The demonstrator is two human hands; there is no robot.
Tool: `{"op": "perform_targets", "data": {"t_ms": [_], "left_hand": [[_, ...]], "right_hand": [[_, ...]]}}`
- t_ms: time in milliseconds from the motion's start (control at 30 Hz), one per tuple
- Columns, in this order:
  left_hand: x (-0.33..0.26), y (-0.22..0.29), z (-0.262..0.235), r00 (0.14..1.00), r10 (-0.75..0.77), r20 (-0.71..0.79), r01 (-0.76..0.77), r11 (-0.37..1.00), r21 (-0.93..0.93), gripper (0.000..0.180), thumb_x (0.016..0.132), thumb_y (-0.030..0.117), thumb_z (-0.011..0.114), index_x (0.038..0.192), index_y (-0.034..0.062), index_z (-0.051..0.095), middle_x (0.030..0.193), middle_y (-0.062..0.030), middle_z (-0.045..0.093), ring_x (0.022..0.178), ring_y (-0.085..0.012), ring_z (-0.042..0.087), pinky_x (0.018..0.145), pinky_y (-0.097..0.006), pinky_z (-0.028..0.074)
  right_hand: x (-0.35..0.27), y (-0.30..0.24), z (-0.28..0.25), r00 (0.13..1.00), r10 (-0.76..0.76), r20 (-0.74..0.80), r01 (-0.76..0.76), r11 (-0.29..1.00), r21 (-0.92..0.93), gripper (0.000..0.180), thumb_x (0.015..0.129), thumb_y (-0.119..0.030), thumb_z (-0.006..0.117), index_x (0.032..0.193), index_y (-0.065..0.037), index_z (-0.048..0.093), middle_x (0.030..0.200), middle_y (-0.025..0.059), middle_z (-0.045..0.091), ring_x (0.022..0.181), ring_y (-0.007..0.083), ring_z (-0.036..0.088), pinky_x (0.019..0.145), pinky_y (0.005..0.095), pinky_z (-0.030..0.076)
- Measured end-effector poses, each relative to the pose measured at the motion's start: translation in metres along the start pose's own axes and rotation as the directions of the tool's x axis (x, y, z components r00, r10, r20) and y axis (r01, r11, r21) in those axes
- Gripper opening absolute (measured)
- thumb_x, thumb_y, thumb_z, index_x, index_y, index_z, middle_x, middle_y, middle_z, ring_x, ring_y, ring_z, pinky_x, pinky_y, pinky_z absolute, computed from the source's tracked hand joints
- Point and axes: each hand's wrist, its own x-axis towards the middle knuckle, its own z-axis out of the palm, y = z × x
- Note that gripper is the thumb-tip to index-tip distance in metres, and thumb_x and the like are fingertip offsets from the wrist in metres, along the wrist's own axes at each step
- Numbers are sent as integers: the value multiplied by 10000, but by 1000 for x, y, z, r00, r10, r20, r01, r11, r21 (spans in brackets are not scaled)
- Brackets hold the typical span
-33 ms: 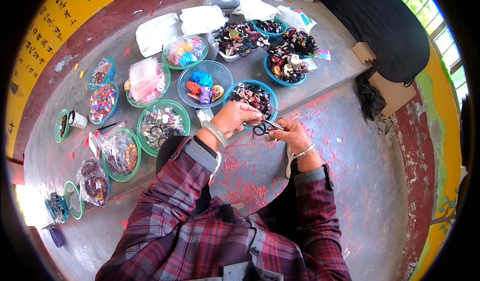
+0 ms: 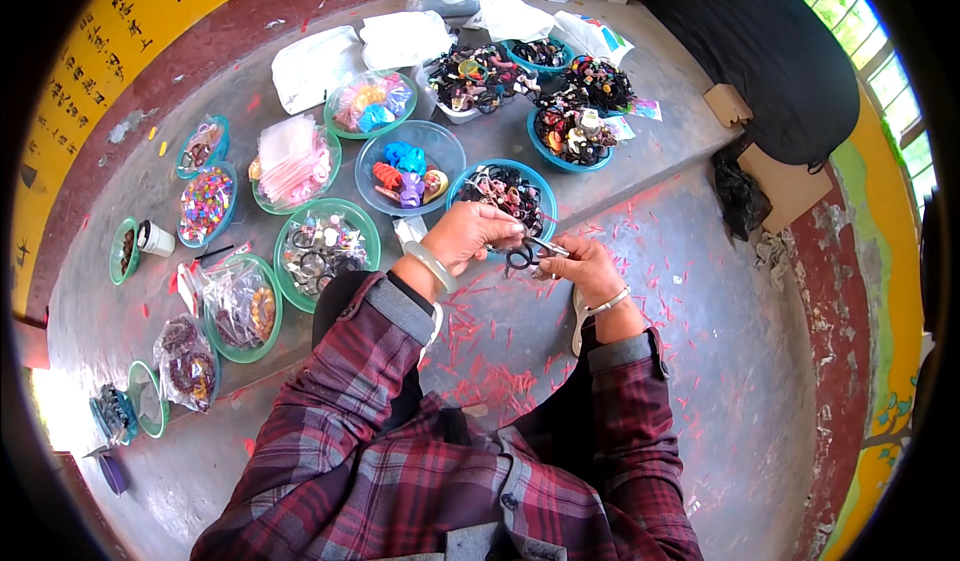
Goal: The person sits on the floor and assembles hair accessories by hand. They pick up small plastic bags and hair ties from bowls, insert the ties into the bags, and place the finished items into a larger bowl.
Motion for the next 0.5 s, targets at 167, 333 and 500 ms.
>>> {"op": "perform_targets", "data": {"t_ms": [167, 333, 500], "left_hand": [[2, -4, 9, 991, 88, -97, -104, 977, -188, 137, 802, 96, 590, 878, -17, 591, 816, -88, 626, 688, -120, 603, 562, -183, 479], [11, -16, 1, 990, 106, -93, -129, 948, -292, 130, 815, 49, 563, 900, -49, 569, 862, -114, 609, 770, -175, 611, 675, -249, 526], [6, -14, 4, 991, 102, -89, -123, 951, -282, 158, 803, 79, 589, 914, -33, 575, 876, -102, 612, 787, -172, 611, 692, -254, 515]], "right_hand": [[3, 6, -4, 989, -29, -148, 49, 990, 135, 136, 728, -36, 661, 843, 1, 598, 742, 53, 618, 664, 133, 590, 615, 236, 457], [4, 1, 3, 983, -46, -180, 78, 982, 175, 108, 733, -32, 654, 821, -10, 596, 722, 40, 609, 646, 121, 575, 594, 222, 434], [6, 5, 1, 986, -58, -155, 68, 996, 57, 110, 730, -22, 642, 828, -3, 597, 713, 32, 602, 635, 103, 550, 577, 214, 420]]}}
